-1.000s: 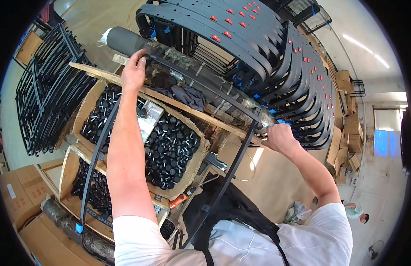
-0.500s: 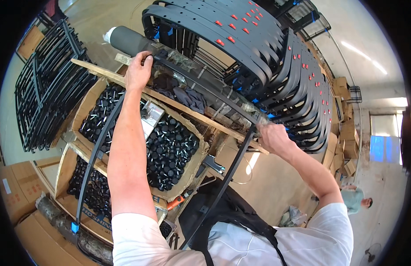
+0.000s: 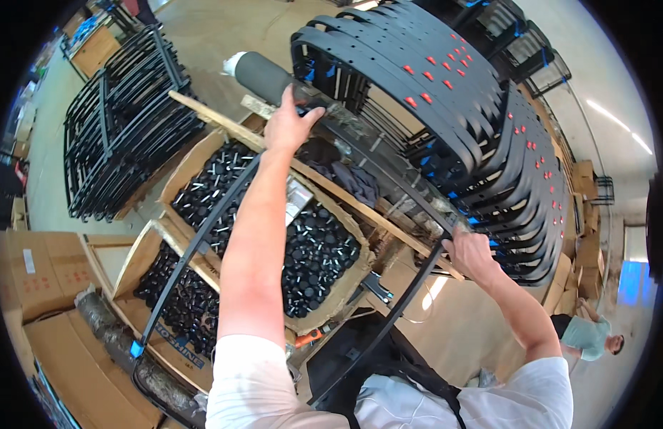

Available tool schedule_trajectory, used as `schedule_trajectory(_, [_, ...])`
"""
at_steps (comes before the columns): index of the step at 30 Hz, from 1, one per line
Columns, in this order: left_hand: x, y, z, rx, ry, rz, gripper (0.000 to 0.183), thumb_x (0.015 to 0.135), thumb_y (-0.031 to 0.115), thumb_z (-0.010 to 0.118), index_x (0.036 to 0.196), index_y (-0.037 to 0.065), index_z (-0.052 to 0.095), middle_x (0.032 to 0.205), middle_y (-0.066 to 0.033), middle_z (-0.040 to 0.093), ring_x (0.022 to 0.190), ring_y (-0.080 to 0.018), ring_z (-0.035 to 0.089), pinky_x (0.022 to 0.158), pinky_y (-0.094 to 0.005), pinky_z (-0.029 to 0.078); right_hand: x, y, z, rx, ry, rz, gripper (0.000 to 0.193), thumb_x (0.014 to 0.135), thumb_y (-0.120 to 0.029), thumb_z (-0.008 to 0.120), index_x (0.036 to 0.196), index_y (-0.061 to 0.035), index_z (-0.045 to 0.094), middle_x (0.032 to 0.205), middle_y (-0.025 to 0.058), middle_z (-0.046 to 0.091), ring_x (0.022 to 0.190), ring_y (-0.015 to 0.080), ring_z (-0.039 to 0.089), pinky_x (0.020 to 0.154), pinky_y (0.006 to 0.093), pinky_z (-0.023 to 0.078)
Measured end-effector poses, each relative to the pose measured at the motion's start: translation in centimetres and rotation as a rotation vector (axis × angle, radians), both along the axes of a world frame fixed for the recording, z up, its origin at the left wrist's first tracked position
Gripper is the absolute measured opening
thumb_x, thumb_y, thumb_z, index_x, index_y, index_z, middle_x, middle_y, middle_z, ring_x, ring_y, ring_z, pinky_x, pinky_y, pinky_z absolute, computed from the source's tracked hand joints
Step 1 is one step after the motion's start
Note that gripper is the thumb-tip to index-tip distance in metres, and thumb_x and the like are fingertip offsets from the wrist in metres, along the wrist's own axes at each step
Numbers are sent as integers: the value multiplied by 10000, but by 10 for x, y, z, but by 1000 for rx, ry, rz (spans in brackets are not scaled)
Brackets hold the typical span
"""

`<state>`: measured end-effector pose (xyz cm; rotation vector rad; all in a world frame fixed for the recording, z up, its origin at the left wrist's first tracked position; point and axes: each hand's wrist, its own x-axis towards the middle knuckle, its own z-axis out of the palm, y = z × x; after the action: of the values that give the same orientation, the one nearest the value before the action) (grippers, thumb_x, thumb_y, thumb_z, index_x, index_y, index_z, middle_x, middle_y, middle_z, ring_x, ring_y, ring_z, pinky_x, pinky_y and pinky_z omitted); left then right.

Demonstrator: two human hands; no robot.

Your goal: Assembling plastic components onto a metal frame using a power drill.

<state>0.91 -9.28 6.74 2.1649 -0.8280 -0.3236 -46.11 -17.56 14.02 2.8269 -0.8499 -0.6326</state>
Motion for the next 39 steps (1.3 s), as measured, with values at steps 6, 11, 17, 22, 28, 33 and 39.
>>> schedule_trajectory(6, [123,115,-26,382,-331,324,521,1030,290,618,1483,55,512,1095,-205,778,993,-452,751,872,-552,588,20,10,6,50,-57,3,437,1054,-375,580,963,44,666,676,205,709,631,373,731,587,460,574])
schedule_trajectory(11, [50,38,15,-138,-347,198,655,941,456,748,1408,25,585,1298,-255,683,1204,-428,660,1033,-513,525,5,3,6,61,-21,-53,419,1057,-365,570,921,22,660,675,214,705,638,376,731,593,475,569])
schedule_trajectory(17, [58,56,5,49,-584,9,830,825,505,857,1428,38,530,1182,-198,704,1101,-409,698,962,-504,562,1,1,1,35,-19,-24,414,1050,-366,588,906,15,663,675,198,705,622,366,723,574,461,559])
schedule_trajectory(22, [73,58,18,123,-533,191,550,926,460,757,1224,15,635,1023,-222,754,962,-375,752,831,-513,592,8,4,17,54,-52,-63,403,1038,-358,609,908,20,664,688,204,710,637,367,729,590,463,569])
schedule_trajectory(28, [32,-2,29,403,-440,-289,425,944,391,731,1182,44,680,1092,-188,766,1064,-366,725,917,-504,567,8,-2,-1,76,-71,-29,393,1022,-349,632,898,22,674,689,235,701,657,406,728,608,486,575])
schedule_trajectory(33, [14,8,31,168,-660,-392,443,870,99,660,1305,32,608,1240,-150,690,1255,-352,618,1057,-460,496,-3,-1,7,2,-26,-13,405,1020,-354,627,893,24,693,708,218,718,663,378,741,609,462,587])
schedule_trajectory(39, [35,15,34,357,-541,-487,505,896,113,644,1396,131,579,1334,-150,661,1302,-322,603,1076,-459,483,12,2,1,-51,34,76,421,1023,-383,620,873,-2,715,695,202,717,643,362,740,589,443,588])
